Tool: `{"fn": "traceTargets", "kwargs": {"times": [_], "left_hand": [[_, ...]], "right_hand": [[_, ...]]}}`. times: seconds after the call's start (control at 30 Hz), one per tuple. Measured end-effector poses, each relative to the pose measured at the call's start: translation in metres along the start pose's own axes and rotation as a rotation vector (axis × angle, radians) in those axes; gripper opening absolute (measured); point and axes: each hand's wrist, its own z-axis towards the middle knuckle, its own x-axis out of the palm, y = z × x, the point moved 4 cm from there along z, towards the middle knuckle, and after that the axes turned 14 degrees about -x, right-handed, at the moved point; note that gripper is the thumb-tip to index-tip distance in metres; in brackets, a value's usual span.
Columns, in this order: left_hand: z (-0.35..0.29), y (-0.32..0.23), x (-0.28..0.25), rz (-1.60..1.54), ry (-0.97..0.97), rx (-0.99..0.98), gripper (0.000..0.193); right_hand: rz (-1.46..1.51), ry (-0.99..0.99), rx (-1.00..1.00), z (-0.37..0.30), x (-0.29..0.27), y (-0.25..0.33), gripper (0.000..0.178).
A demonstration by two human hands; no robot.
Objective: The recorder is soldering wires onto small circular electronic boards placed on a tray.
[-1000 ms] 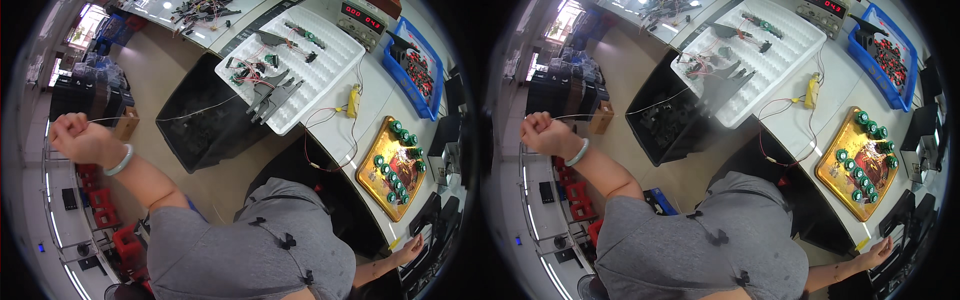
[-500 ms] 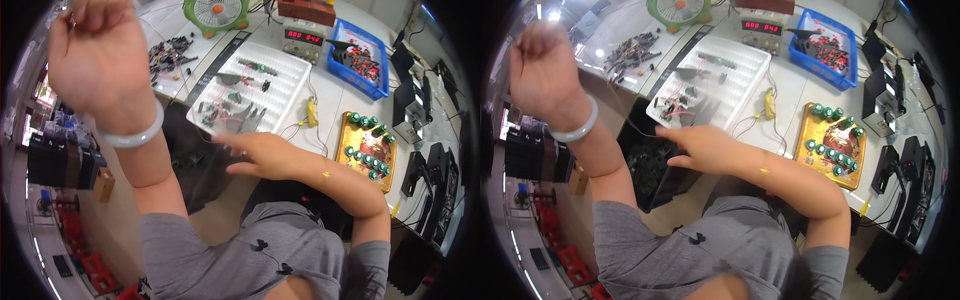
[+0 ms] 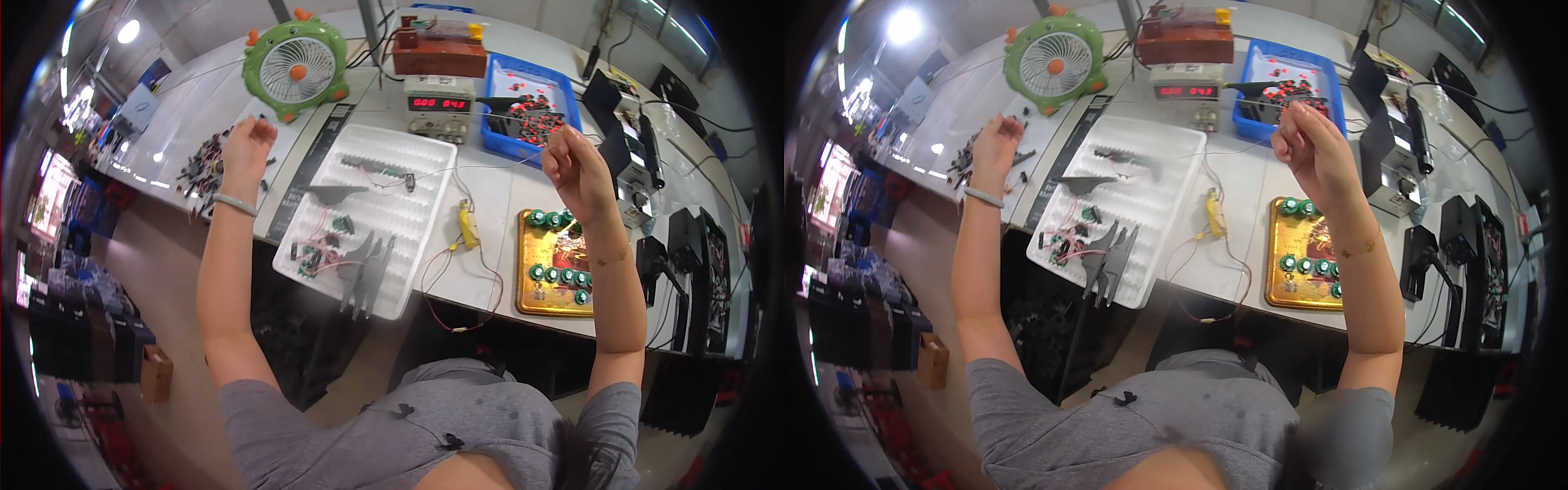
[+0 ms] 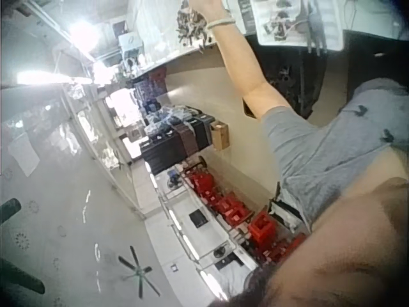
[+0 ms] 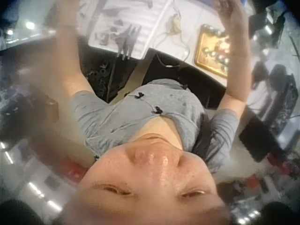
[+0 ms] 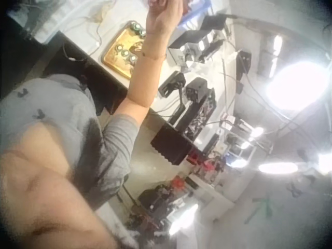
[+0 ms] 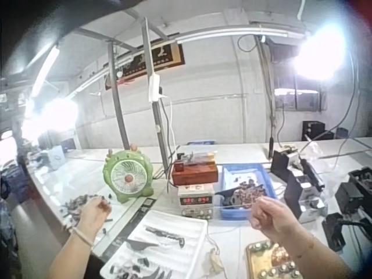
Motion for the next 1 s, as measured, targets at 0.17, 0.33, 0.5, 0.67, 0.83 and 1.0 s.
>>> {"fn": "traceTargets", "kwargs": {"times": [0.17,0.33,0.5,0.67,0.83,1.0], "left_hand": [[0.003,0.015,0.026,0.177,0.107,-0.037,0.008],[-0.019,-0.006,0.062,0.27,0.206,0.132,0.007],[-0.024,-0.044,0.058,0.527,0.16,0.363,0.014],[-0.09,-0.033,0.138,1.461,-0.191,1.374,0.045],[-0.091,0.04,0.19,1.764,0.308,1.293,0.039],[-0.062,0.05,0.164,1.512,0.458,0.628,0.025]], "right_hand": [[0.111,-0.079,-0.019,0.012,-0.007,0.032,0.03],[0.027,-0.074,-0.226,0.027,-0.005,0.087,0.033],[0.022,0.056,-0.258,0.049,0.004,0.094,0.031],[-0.223,0.003,-0.349,0.076,0.039,0.013,0.02],[-0.01,0.067,-0.273,0.102,0.101,-0.059,0.017],[0.038,0.042,-0.237,0.119,0.082,-0.072,0.014]]}}
